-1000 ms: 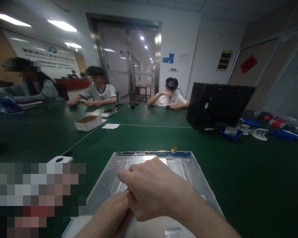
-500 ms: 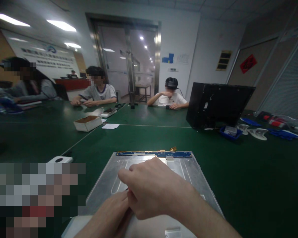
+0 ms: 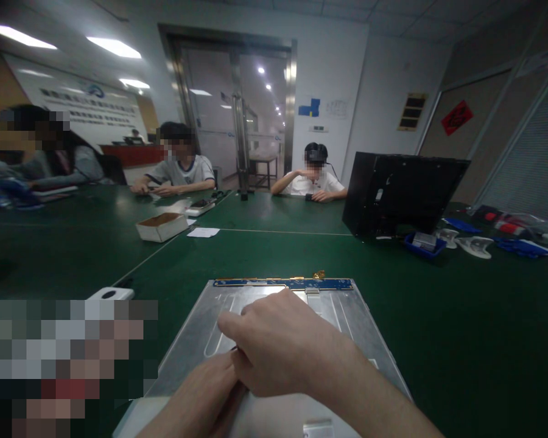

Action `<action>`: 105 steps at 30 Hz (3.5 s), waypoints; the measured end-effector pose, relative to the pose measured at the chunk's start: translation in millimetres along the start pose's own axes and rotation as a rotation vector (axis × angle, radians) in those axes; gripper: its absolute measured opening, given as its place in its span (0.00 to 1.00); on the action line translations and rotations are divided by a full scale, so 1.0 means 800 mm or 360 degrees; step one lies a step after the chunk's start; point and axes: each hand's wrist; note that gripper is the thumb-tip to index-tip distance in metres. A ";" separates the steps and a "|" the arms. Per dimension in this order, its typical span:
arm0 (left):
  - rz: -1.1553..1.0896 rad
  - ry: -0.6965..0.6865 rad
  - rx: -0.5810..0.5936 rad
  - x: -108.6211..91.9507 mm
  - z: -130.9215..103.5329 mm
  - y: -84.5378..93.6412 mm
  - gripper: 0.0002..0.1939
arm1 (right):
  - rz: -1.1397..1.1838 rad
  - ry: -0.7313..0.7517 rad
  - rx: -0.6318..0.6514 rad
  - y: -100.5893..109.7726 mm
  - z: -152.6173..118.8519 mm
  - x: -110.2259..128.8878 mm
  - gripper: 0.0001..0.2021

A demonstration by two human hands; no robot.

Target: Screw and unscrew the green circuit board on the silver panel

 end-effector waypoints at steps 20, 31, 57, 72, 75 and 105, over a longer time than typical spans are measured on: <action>0.0014 -0.0011 -0.0012 0.005 -0.001 -0.005 0.10 | 0.0023 0.0055 -0.0028 0.004 -0.004 0.006 0.07; 0.0046 0.0024 0.0061 -0.005 -0.003 0.007 0.12 | 0.0008 0.0003 -0.0032 0.000 -0.001 -0.001 0.03; 0.0228 0.0153 0.0136 0.005 0.000 -0.002 0.11 | -0.0121 -0.0079 -0.0028 -0.005 0.001 -0.006 0.09; 0.0352 0.0432 0.0331 0.001 0.015 -0.005 0.12 | -0.0066 -0.0049 -0.0035 -0.005 0.000 -0.005 0.08; 0.0351 0.0444 0.0360 -0.002 0.015 -0.002 0.13 | -0.0071 -0.0022 -0.0036 -0.006 0.000 -0.006 0.05; 0.0371 0.0422 0.0310 0.017 0.016 -0.021 0.13 | -0.0048 0.0041 -0.0095 -0.002 -0.001 -0.001 0.03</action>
Point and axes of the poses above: each hand's wrist, its own z-axis towards the middle knuckle, its own y-axis out of the back of the hand, x = y × z, and after that the axes turned 12 degrees about y, right-handed
